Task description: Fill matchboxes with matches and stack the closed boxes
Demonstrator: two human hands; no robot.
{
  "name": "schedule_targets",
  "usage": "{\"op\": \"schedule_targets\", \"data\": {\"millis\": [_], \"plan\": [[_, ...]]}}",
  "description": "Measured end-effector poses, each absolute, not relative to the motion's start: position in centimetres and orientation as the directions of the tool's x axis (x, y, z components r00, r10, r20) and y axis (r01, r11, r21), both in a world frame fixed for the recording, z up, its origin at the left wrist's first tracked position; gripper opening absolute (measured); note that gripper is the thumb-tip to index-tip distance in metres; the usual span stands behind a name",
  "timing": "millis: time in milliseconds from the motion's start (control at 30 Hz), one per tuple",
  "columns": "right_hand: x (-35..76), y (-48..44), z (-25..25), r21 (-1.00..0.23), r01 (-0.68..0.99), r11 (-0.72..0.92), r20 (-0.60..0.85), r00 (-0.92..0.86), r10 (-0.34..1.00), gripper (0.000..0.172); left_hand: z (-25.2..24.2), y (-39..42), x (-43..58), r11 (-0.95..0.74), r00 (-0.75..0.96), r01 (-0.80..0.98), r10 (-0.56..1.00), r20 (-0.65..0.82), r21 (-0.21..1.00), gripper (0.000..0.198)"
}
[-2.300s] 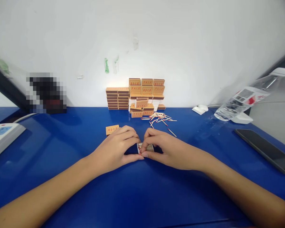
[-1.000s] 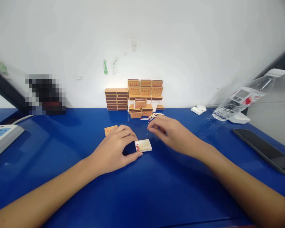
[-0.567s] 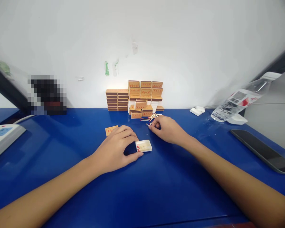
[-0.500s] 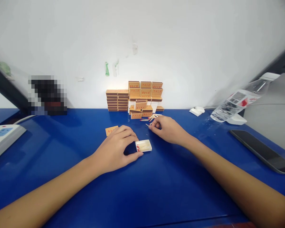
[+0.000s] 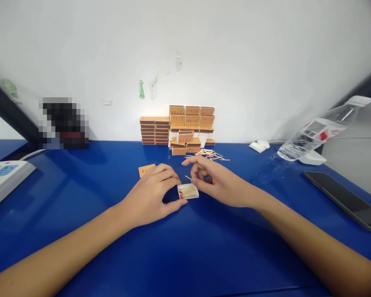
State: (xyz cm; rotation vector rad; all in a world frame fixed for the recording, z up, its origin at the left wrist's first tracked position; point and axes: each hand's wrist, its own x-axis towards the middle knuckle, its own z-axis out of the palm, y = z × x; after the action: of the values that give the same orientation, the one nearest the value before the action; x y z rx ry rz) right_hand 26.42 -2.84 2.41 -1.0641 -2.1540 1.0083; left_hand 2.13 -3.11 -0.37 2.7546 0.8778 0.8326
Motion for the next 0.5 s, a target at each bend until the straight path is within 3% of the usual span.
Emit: {"op": "schedule_targets", "data": {"millis": [167, 300, 500], "plan": [[26.85, -2.78, 2.74, -0.748, 0.489, 0.449, 0.156, -0.528, 0.835, 0.024, -0.36, -3.03, 2.15, -0.824, 0.679, 0.496, 0.565, 0.468, 0.274, 0.025], [27.18, -2.58, 2.90, -0.805, 0.446, 0.390, 0.180, -0.444, 0.878, 0.013, -0.36, -2.98, 2.04, -0.818, 0.674, 0.500, 0.574, 0.465, 0.284, 0.025], [26.62, -2.84, 2.63, -0.828, 0.457, 0.325, 0.084, -0.473, 0.877, 0.011, -0.43, -2.93, 1.89, -0.804, 0.639, 0.518, 0.590, 0.493, 0.291, 0.028]]}}
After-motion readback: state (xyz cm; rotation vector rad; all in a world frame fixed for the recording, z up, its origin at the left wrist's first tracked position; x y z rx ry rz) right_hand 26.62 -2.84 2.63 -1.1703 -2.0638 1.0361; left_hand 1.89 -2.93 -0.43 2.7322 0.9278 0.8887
